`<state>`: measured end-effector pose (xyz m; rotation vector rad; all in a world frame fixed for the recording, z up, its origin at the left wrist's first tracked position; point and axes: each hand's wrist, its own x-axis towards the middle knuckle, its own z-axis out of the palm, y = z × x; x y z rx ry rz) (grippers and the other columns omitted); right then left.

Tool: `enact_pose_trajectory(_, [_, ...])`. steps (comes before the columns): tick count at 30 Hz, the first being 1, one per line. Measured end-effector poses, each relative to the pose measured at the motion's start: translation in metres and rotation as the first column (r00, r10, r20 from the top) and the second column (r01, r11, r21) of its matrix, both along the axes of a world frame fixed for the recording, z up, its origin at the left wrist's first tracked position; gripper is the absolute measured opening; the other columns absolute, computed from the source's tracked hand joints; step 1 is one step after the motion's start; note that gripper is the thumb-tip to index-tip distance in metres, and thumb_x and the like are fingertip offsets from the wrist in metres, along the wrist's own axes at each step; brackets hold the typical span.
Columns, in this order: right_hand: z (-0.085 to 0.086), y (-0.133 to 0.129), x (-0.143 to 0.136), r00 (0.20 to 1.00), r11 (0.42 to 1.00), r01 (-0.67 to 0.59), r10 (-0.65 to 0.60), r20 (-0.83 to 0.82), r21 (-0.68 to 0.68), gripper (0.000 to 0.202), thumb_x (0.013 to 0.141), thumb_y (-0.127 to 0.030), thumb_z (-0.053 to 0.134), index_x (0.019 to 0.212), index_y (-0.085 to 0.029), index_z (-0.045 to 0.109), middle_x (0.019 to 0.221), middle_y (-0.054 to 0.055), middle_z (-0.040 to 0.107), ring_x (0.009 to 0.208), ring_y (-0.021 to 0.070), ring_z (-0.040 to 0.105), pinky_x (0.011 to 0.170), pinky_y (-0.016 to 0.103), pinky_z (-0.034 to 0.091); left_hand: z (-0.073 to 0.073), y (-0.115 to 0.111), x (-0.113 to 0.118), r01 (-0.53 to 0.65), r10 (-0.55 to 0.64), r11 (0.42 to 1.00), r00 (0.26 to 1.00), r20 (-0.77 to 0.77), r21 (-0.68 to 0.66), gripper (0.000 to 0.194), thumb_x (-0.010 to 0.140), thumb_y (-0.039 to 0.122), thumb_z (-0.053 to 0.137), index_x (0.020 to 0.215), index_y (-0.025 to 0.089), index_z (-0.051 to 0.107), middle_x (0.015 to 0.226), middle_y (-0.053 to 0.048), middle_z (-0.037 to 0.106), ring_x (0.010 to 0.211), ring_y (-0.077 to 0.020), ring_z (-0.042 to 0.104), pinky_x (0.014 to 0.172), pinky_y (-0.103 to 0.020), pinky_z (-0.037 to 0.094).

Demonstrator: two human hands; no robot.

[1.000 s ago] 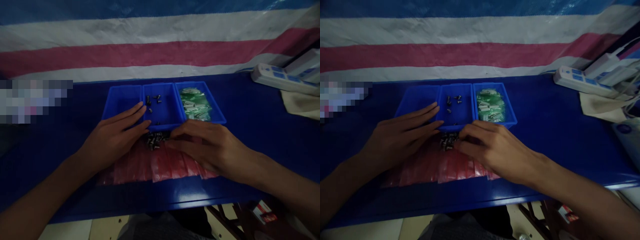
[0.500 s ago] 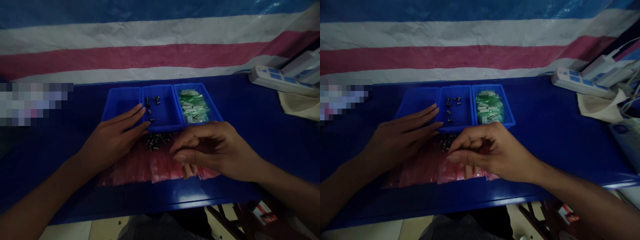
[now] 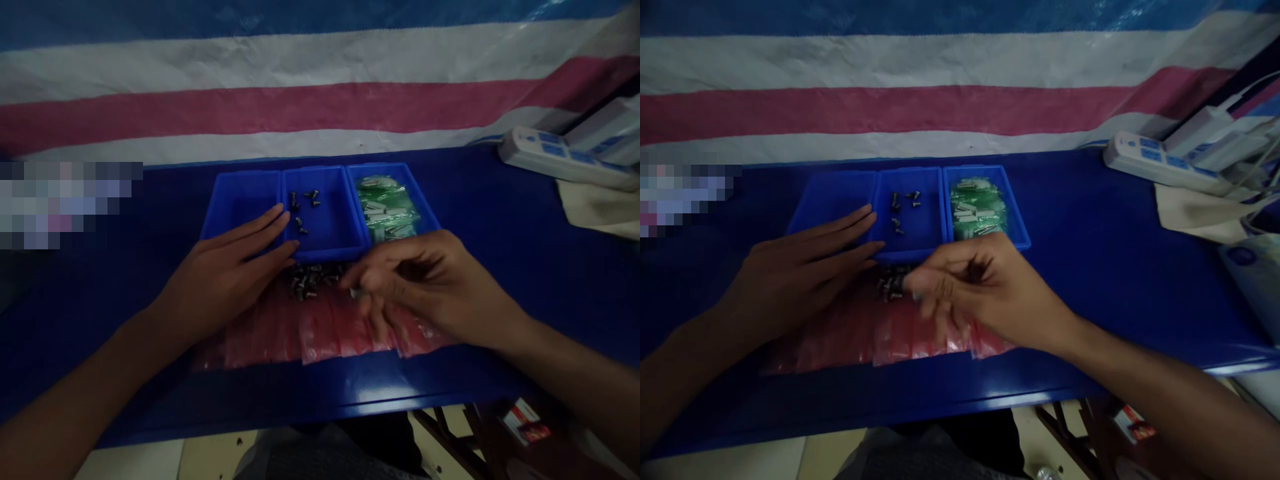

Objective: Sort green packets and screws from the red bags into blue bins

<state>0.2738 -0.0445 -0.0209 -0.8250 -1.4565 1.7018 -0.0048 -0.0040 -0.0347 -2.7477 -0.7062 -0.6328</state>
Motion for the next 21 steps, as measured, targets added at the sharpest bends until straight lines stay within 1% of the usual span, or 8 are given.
enact_pose_trajectory(3, [0.003, -0.001, 0.002, 0.985, 0.971, 0.171, -0.165, -0.05, 0.169, 0.022, 0.107, -0.031, 0.066, 0.124, -0.022, 0.074, 0.109, 0.008, 0.082, 0.088, 0.021, 0.083, 0.063, 0.028, 0.069, -0.001, 0.0, 0.001, -0.004, 0.004, 1.0, 1.0, 0.02, 0.006, 0.031, 0.107, 0.017, 0.058, 0.137, 0.022, 0.065, 0.148, -0.012, 0.065, 0.143, -0.0239, 0.058, 0.118, -0.04, 0.057])
enact_pose_trajectory(5, [0.003, -0.001, 0.003, 0.961, 0.877, 0.223, -0.272, 0.057, 0.425, 0.024, 0.107, -0.025, 0.065, 0.129, -0.025, 0.073, 0.11, 0.006, 0.082, 0.09, 0.0192, 0.082, 0.069, 0.029, 0.069, -0.001, -0.001, 0.002, -0.004, 0.004, 1.0, 1.0, 0.017, 0.013, 0.028, 0.107, 0.017, 0.057, 0.134, 0.019, 0.066, 0.146, -0.014, 0.066, 0.142, -0.0239, 0.059, 0.118, -0.039, 0.057])
enact_pose_trajectory(6, [0.002, -0.002, 0.004, 0.941, 0.79, 0.163, -0.304, 0.147, 0.591, 0.022, 0.107, -0.021, 0.064, 0.127, -0.023, 0.074, 0.106, 0.006, 0.082, 0.088, 0.0184, 0.081, 0.072, 0.029, 0.069, 0.0, -0.001, 0.002, -0.002, 0.002, 1.0, 1.0, 0.016, 0.018, 0.027, 0.108, 0.016, 0.057, 0.133, 0.017, 0.066, 0.145, -0.015, 0.067, 0.142, -0.0244, 0.059, 0.117, -0.039, 0.057])
enact_pose_trajectory(8, [-0.003, -0.001, 0.005, 0.869, 0.547, -0.127, -0.341, 0.358, 0.828, 0.021, 0.106, -0.014, 0.061, 0.119, -0.018, 0.076, 0.105, 0.008, 0.082, 0.089, 0.0199, 0.079, 0.076, 0.032, 0.068, 0.001, -0.001, 0.001, 0.013, -0.013, 0.999, 1.0, 0.012, 0.033, 0.025, 0.107, 0.015, 0.057, 0.129, 0.013, 0.068, 0.143, -0.018, 0.068, 0.141, -0.0259, 0.06, 0.118, -0.038, 0.057])
enact_pose_trajectory(10, [-0.01, 0.0, 0.005, 0.766, 0.33, -0.42, -0.371, 0.526, 0.845, 0.023, 0.105, -0.008, 0.056, 0.111, -0.012, 0.078, 0.11, 0.012, 0.079, 0.094, 0.0245, 0.077, 0.075, 0.037, 0.067, 0.001, -0.001, 0.001, 0.022, -0.023, 0.999, 1.0, 0.006, 0.036, 0.025, 0.107, 0.013, 0.056, 0.128, 0.01, 0.068, 0.143, -0.02, 0.067, 0.142, -0.0267, 0.059, 0.119, -0.039, 0.056])
enact_pose_trajectory(11, [-0.013, 0.001, 0.004, 0.721, 0.28, -0.502, -0.386, 0.575, 0.818, 0.025, 0.105, -0.006, 0.054, 0.108, -0.011, 0.078, 0.111, 0.013, 0.078, 0.094, 0.0255, 0.076, 0.073, 0.037, 0.066, 0.001, -0.001, 0.0, 0.022, -0.022, 0.999, 1.0, 0.005, 0.032, 0.025, 0.107, 0.013, 0.056, 0.128, 0.01, 0.068, 0.144, -0.02, 0.067, 0.142, -0.0268, 0.059, 0.119, -0.039, 0.055])
enact_pose_trajectory(15, [-0.021, 0.002, -0.001, 0.677, 0.299, -0.54, -0.401, 0.617, 0.787, 0.029, 0.106, -0.005, 0.049, 0.101, -0.009, 0.077, 0.107, 0.012, 0.075, 0.091, 0.0219, 0.073, 0.075, 0.034, 0.064, 0.0, 0.0, 0.0, 0.012, -0.012, 1.0, 1.0, 0.025, -0.018, 0.027, 0.105, 0.013, 0.06, 0.131, 0.012, 0.069, 0.147, -0.018, 0.065, 0.143, -0.0271, 0.058, 0.121, -0.039, 0.054])
enact_pose_trajectory(21, [-0.023, 0.0, -0.002, 0.65, 0.293, -0.554, -0.433, 0.625, 0.779, 0.028, 0.105, -0.004, 0.049, 0.114, -0.008, 0.075, 0.114, 0.015, 0.073, 0.099, 0.0254, 0.072, 0.082, 0.038, 0.064, 0.001, 0.0, 0.002, 0.002, -0.002, 1.0, 1.0, -0.004, 0.018, 0.025, 0.109, 0.015, 0.055, 0.129, 0.013, 0.068, 0.145, -0.018, 0.066, 0.142, -0.0258, 0.059, 0.117, -0.04, 0.057])
